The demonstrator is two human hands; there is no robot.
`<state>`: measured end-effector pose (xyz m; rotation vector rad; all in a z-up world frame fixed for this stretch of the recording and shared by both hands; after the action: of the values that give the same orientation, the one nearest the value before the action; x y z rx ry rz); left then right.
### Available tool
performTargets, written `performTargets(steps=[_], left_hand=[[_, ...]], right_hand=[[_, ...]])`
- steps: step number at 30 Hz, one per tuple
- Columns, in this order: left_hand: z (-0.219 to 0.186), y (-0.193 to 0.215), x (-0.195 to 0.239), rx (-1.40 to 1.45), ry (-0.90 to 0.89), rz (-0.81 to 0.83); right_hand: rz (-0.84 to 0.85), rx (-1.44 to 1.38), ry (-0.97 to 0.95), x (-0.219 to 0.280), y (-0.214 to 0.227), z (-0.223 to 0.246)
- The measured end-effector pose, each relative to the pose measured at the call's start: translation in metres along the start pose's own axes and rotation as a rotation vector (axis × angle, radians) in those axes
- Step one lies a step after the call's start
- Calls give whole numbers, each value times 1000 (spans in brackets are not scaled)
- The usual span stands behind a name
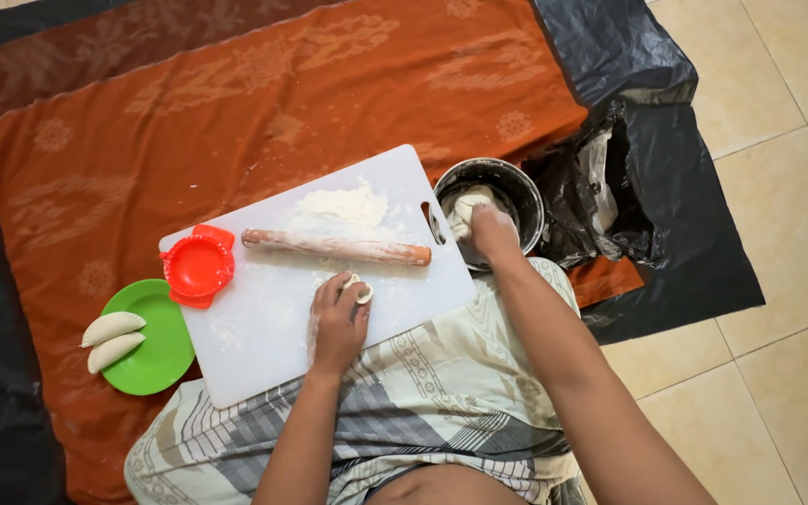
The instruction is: Using a plastic mold to shape dough and hand-rolling dough into small balls.
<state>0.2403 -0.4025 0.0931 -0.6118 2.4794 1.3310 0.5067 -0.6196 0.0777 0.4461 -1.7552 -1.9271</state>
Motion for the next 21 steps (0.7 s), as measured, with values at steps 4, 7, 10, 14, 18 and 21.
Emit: performTargets(steps=[4,7,10,14,18,21], left_hand=[[-4,0,-3,-12,-8,-25],[-5,3,-3,5,-14,-39],[-7,5,-2,4,-5,-35],[-6,4,0,-8,-1,-28],[-9,5,-2,-8,1,-33],[-10,6,-2,-25,4,-24]], right_hand=[[138,-124,-151,-32,-58,-44],[156,-377,-367,-47,-94,-76],[123,-490,-334,-43,-78,-79],[176,-571,-344,-19,-34,-51],[165,-331,-362,2,36,-7],[159,-230,-344,-13,3,-5]])
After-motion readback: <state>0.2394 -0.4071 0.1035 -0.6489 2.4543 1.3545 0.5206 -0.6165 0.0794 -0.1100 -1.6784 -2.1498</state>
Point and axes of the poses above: each hand's wrist, its own x-axis away from the middle knuckle, its own y-axis out of the back of the hand, z = x × y, the point moved 3 cm from there along -x, towards the middle knuckle, and after that the axes turned 4 degrees about -y, right-handed, at the moved point
